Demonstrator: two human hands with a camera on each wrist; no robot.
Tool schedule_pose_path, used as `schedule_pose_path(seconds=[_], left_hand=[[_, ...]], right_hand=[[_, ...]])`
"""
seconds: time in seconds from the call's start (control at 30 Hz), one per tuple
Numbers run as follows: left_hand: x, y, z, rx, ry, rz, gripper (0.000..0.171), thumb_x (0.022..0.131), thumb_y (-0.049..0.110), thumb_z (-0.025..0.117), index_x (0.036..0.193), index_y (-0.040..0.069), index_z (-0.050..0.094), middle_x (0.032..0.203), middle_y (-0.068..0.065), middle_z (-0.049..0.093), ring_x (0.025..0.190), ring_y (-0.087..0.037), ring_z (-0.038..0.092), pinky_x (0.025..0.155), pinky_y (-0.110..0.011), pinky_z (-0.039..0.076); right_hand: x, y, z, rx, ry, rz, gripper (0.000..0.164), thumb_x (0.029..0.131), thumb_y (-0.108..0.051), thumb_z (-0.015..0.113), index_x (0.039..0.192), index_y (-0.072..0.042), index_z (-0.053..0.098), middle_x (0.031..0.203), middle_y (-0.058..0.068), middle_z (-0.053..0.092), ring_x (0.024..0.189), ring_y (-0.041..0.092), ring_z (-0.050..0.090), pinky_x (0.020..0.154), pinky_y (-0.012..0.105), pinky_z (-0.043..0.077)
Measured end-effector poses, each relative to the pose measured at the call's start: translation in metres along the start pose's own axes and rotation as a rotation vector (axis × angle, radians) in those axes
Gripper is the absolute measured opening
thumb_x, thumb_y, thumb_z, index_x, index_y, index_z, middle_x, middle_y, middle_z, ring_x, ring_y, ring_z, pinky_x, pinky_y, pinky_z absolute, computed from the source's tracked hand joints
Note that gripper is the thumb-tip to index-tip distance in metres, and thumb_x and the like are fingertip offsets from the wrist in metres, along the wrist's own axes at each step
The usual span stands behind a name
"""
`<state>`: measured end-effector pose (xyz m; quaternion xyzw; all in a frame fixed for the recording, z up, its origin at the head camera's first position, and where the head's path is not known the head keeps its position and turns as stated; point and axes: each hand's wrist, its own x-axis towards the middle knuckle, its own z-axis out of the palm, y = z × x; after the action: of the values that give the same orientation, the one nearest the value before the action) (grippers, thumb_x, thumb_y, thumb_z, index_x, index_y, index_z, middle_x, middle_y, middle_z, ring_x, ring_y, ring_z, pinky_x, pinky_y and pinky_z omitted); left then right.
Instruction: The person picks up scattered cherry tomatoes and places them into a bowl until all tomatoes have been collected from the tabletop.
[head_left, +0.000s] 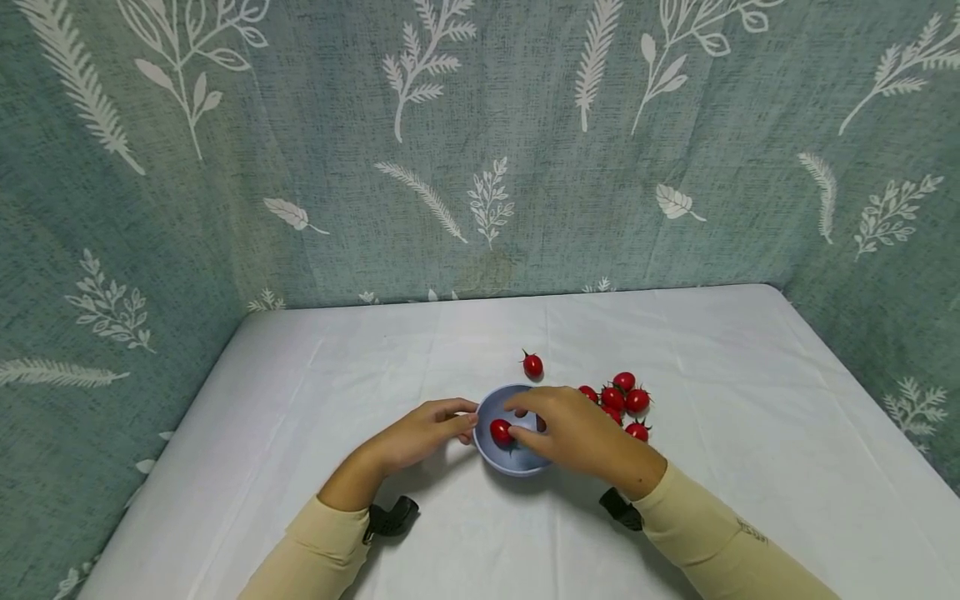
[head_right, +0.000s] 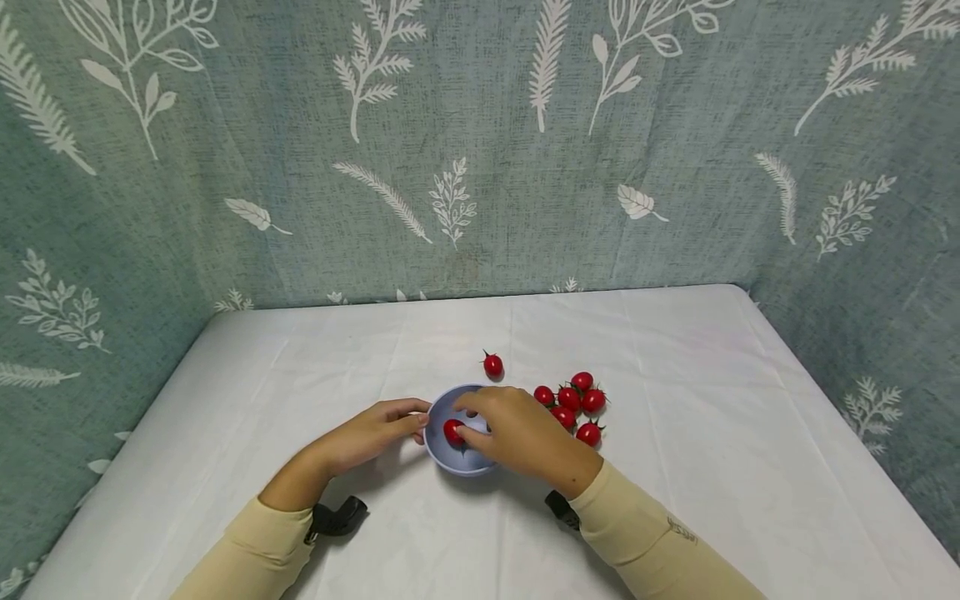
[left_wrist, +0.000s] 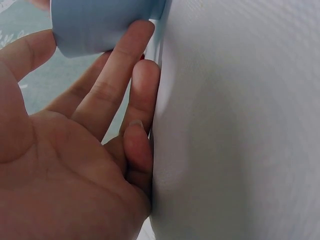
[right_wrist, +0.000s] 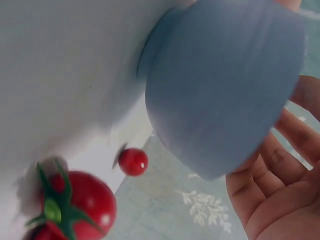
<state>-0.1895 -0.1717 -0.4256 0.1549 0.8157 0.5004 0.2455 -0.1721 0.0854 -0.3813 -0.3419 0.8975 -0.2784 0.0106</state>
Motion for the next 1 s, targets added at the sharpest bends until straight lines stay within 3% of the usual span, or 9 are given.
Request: schedule_pose_path(seconds=[0.6, 0.8, 1.0], left_hand=[[0.001, 0.001, 0.001, 0.012, 0.015, -0.013, 0.043, 0.104, 0.037, 0.052, 0.136, 0.010, 0.059, 0.108, -0.004, 0.069, 0.102, -0.015, 0.062, 0.103, -0.041, 0.037], [0.001, 0.000, 0.000, 0.014, 0.014, -0.012, 0.043, 0.104, 0.038, 0.052, 0.136, 0.011, 0.060, 0.107, -0.004, 0.069, 0.102, -0.015, 0.062, 0.104, -0.042, 0.037], [0.000, 0.000, 0.000, 0.009, 0.007, -0.010, 0.044, 0.104, 0.039, 0.052, 0.136, 0.011, 0.059, 0.109, -0.004, 0.070, 0.103, -0.015, 0.063, 0.105, -0.044, 0.037]], right_hand=[[-0.024, 0.019, -0.022, -0.067, 0.167, -0.033, 0.028, 0.087, -0.017, 0.079, 0.114, -0.012, 0.074, 0.100, 0.000, 0.074, 0.079, 0.011, 0.060, 0.067, 0.020, 0.051], [-0.023, 0.025, -0.029, -0.078, 0.190, -0.022, 0.027, 0.086, -0.014, 0.078, 0.112, -0.011, 0.074, 0.093, 0.000, 0.071, 0.070, 0.012, 0.054, 0.060, 0.019, 0.044], [-0.015, 0.033, -0.038, -0.132, 0.185, -0.006, 0.029, 0.084, -0.011, 0.080, 0.112, -0.009, 0.073, 0.096, 0.001, 0.073, 0.072, 0.010, 0.061, 0.066, 0.022, 0.051]])
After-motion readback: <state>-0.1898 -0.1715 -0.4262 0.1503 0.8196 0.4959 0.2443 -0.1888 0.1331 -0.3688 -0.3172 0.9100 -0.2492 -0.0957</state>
